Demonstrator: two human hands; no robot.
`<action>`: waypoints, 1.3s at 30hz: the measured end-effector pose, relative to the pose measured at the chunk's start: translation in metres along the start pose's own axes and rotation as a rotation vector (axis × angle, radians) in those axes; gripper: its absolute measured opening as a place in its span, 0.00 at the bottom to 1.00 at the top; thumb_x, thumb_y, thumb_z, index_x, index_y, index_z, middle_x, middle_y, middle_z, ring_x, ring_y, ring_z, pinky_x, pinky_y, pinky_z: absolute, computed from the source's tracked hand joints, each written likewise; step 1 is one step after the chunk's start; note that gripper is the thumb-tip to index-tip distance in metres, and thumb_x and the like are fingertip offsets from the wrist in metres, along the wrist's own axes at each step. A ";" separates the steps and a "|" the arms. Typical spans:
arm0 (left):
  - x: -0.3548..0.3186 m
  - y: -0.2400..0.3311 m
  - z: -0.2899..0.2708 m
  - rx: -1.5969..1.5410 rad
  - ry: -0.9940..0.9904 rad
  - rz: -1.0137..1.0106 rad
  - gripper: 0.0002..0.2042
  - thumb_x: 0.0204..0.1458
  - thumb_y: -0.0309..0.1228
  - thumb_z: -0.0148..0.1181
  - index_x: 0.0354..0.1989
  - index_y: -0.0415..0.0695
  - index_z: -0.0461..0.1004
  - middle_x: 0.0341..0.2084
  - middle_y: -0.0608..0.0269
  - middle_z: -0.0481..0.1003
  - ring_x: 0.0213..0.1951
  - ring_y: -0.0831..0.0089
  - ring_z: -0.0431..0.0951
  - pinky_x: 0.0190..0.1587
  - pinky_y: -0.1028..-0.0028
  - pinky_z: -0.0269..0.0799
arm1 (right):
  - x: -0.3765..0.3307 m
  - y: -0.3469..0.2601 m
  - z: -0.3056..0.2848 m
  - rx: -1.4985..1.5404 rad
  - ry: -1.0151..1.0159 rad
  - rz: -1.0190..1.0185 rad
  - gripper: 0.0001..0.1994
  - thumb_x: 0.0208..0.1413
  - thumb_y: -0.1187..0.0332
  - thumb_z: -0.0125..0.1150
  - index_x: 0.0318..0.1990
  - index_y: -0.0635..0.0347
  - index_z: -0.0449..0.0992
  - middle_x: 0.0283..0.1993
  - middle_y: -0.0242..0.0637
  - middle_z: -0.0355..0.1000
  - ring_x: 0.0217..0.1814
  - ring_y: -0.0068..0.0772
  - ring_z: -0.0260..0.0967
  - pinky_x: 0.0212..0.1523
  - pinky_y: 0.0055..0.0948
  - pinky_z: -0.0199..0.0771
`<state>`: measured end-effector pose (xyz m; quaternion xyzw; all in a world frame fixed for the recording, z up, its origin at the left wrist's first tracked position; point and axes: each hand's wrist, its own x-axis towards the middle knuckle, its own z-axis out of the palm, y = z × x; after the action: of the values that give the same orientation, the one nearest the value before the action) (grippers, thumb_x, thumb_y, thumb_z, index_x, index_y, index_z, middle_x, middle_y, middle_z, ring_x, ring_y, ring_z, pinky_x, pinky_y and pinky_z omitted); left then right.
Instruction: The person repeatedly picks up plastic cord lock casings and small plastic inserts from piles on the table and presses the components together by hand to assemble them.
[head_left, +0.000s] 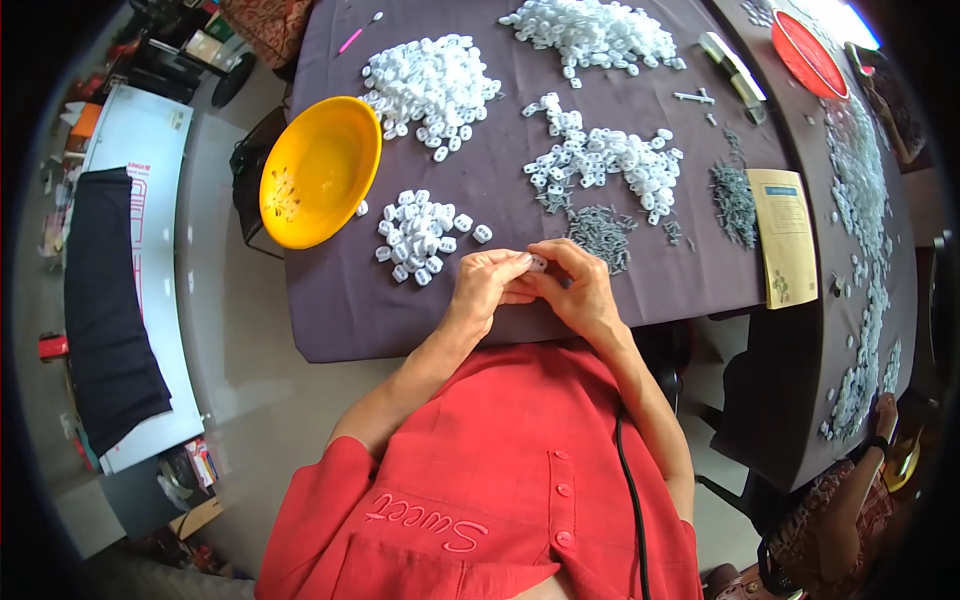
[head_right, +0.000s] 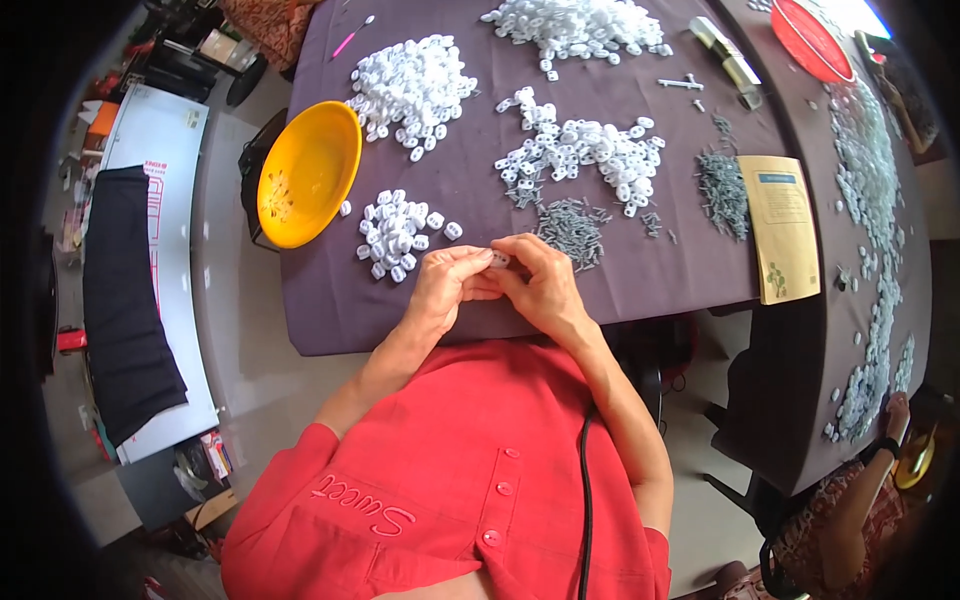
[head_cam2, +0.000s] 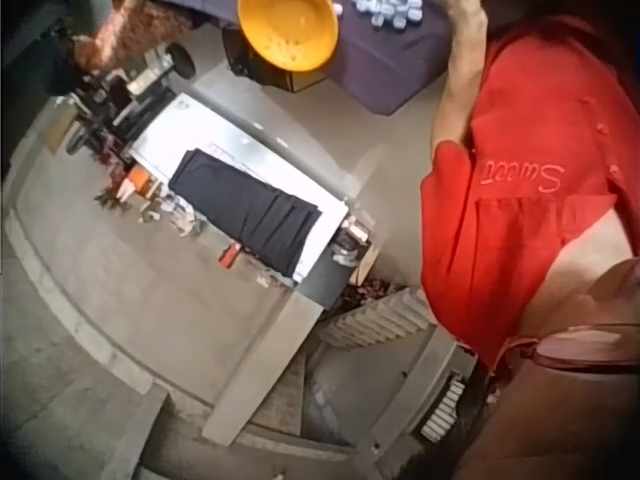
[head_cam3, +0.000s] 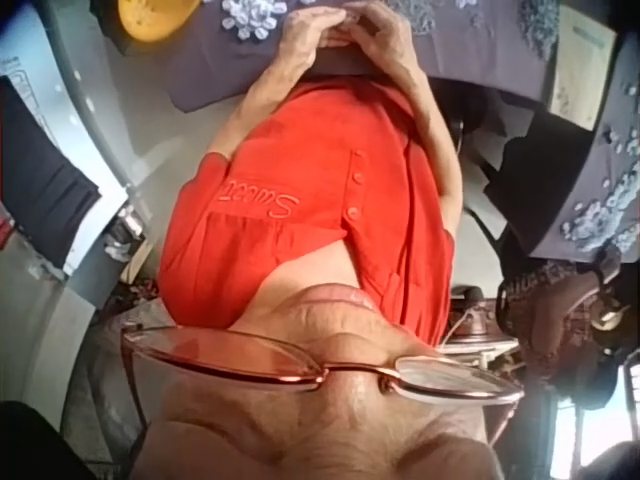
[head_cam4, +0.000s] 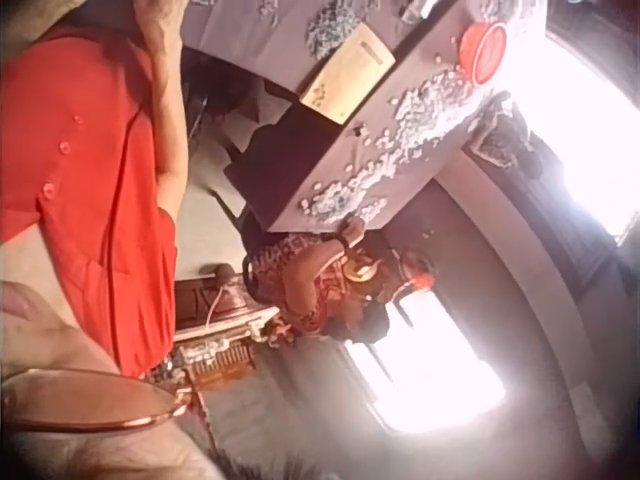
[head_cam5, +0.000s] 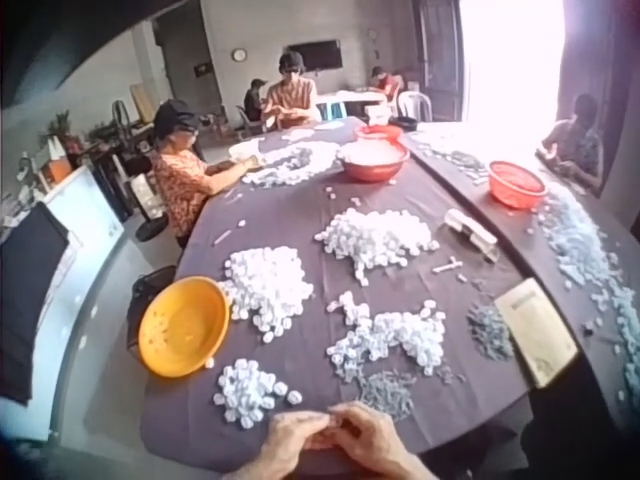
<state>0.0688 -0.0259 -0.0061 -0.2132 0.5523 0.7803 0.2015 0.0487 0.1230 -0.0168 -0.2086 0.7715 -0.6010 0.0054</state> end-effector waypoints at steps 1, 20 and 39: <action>0.000 -0.001 0.000 -0.005 0.022 0.011 0.09 0.51 0.30 0.52 0.34 0.37 0.74 0.26 0.60 0.76 0.26 0.73 0.77 0.31 0.75 0.75 | 0.001 -0.003 -0.001 -0.029 -0.034 0.012 0.13 0.41 0.79 0.61 0.38 0.67 0.72 0.34 0.40 0.70 0.32 0.33 0.72 0.32 0.24 0.72; 0.008 -0.018 0.000 -0.101 0.025 0.141 0.08 0.51 0.28 0.52 0.33 0.36 0.74 0.26 0.61 0.75 0.27 0.75 0.76 0.33 0.74 0.75 | -0.001 0.006 0.008 -0.110 0.063 -0.021 0.11 0.41 0.78 0.59 0.36 0.65 0.72 0.34 0.40 0.71 0.29 0.34 0.72 0.29 0.25 0.72; 0.015 0.006 -0.019 -0.121 0.045 0.036 0.09 0.51 0.30 0.54 0.33 0.35 0.74 0.29 0.52 0.76 0.31 0.65 0.79 0.34 0.69 0.76 | 0.014 0.010 -0.017 0.073 0.136 0.133 0.08 0.48 0.81 0.56 0.37 0.65 0.73 0.33 0.31 0.69 0.31 0.16 0.65 0.29 0.15 0.66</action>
<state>0.0550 -0.0444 -0.0156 -0.2323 0.5123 0.8108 0.1617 0.0286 0.1361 -0.0181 -0.1152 0.7599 -0.6397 0.0008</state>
